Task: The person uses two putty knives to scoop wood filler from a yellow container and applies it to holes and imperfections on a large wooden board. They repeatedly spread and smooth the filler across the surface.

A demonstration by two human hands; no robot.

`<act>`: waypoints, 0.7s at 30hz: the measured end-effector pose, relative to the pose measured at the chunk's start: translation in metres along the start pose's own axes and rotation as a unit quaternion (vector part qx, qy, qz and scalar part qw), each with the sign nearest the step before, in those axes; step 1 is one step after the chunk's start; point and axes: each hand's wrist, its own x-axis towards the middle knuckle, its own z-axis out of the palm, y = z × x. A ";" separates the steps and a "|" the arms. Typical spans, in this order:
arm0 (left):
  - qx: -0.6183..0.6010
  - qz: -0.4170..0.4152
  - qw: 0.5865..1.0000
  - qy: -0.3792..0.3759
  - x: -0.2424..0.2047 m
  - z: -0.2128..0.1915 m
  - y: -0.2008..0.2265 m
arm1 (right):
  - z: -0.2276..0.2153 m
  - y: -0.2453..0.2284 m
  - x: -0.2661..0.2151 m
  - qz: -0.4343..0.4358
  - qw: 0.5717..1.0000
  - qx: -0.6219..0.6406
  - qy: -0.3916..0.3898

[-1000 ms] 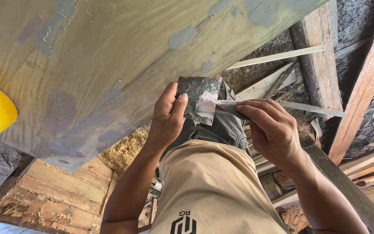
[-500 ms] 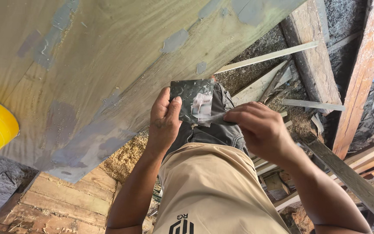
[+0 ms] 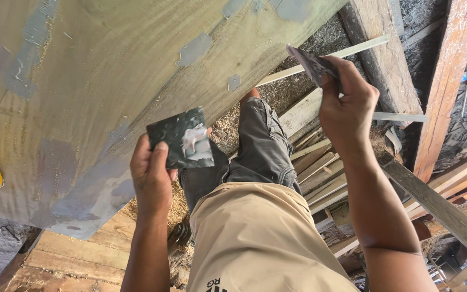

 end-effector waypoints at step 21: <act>-0.015 0.017 1.000 0.020 -0.022 -0.027 -0.001 | 0.066 -0.011 -0.034 -0.160 0.971 -0.177 0.001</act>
